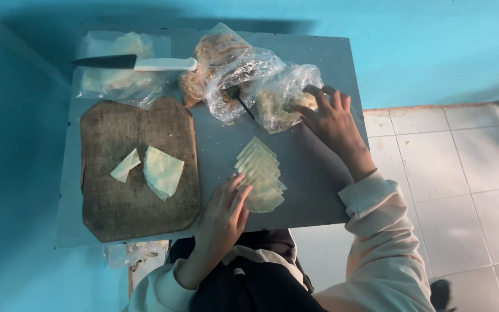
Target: The person sits at a small table folding filled pastry wrappers. They take thin square wrappers, spoon filling from a plastic bag onto a wrapper using a spoon, then fold and press the wrapper closed, adding finished folded pastries to a stack on the table.
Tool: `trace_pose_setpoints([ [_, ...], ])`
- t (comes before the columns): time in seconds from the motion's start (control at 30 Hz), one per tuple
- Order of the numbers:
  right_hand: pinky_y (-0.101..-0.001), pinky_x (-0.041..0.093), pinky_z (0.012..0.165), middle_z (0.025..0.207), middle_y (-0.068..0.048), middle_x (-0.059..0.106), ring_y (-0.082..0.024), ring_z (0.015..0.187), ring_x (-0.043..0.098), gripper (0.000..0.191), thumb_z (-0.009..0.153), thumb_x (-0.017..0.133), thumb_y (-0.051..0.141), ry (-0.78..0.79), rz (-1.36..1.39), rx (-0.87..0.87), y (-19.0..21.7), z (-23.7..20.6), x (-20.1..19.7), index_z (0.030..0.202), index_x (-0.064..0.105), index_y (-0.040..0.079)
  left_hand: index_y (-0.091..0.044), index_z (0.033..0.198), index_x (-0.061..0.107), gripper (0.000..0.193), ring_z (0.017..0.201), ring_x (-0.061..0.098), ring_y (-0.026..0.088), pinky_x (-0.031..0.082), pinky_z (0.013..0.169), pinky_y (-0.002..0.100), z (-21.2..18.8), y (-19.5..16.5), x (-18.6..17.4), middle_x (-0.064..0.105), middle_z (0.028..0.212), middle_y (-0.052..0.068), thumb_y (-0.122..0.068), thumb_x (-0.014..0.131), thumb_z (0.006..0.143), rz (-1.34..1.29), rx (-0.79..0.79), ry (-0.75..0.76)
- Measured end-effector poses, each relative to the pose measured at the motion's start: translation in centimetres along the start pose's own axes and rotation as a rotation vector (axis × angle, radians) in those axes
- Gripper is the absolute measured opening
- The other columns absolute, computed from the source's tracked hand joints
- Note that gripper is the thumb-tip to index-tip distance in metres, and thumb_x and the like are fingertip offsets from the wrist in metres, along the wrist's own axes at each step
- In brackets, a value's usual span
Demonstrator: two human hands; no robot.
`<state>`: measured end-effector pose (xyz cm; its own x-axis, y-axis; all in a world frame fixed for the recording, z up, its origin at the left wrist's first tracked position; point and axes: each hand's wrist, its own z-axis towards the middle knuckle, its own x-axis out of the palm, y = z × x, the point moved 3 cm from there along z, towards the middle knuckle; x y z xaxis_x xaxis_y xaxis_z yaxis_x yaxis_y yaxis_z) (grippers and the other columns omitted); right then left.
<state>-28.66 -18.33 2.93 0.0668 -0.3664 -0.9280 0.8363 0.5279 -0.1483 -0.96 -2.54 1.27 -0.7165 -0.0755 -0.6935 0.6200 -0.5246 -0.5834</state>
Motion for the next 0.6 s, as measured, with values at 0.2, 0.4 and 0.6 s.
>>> trace_pose_setpoints([
  [0.2, -0.0418, 0.042, 0.103, 0.151, -0.006, 0.052, -0.027, 0.131, 0.048, 0.041, 0.094, 0.062, 0.015, 0.035, -0.227, -0.085, -1.7, -1.3, 4.2, 0.133, 0.07, 0.022, -0.005, 0.136, 0.054, 0.054, 0.126, 0.059, 0.038, 0.052, 0.101, 0.046, 0.7, 1.5, 2.8, 0.052, 0.143, 0.018, -0.001, 0.066, 0.084, 0.025, -0.01, 0.024],
  [0.4, -0.0406, 0.043, 0.101, 0.145, -0.006, 0.053, -0.026, 0.13, 0.048, 0.04, 0.093, 0.062, 0.016, 0.021, -0.315, -0.084, -2.5, -0.9, 5.7, 0.132, 0.07, 0.021, -0.005, 0.134, 0.054, 0.053, 0.124, 0.061, 0.038, 0.053, 0.1, 0.045, 1.2, 2.5, 3.9, 0.054, 0.142, 0.018, 0.001, 0.066, 0.083, 0.005, 0.01, 0.001],
  [0.6, -0.0432, 0.041, 0.101, 0.142, -0.005, 0.053, -0.027, 0.13, 0.047, 0.037, 0.097, 0.066, 0.021, -0.016, -0.238, -0.016, -2.2, -0.4, 6.0, 0.134, 0.069, 0.02, -0.004, 0.134, 0.054, 0.053, 0.124, 0.061, 0.038, 0.053, 0.099, 0.046, 0.9, 3.0, 3.5, 0.054, 0.141, 0.018, 0.001, 0.066, 0.083, 0.028, 0.012, 0.009],
])
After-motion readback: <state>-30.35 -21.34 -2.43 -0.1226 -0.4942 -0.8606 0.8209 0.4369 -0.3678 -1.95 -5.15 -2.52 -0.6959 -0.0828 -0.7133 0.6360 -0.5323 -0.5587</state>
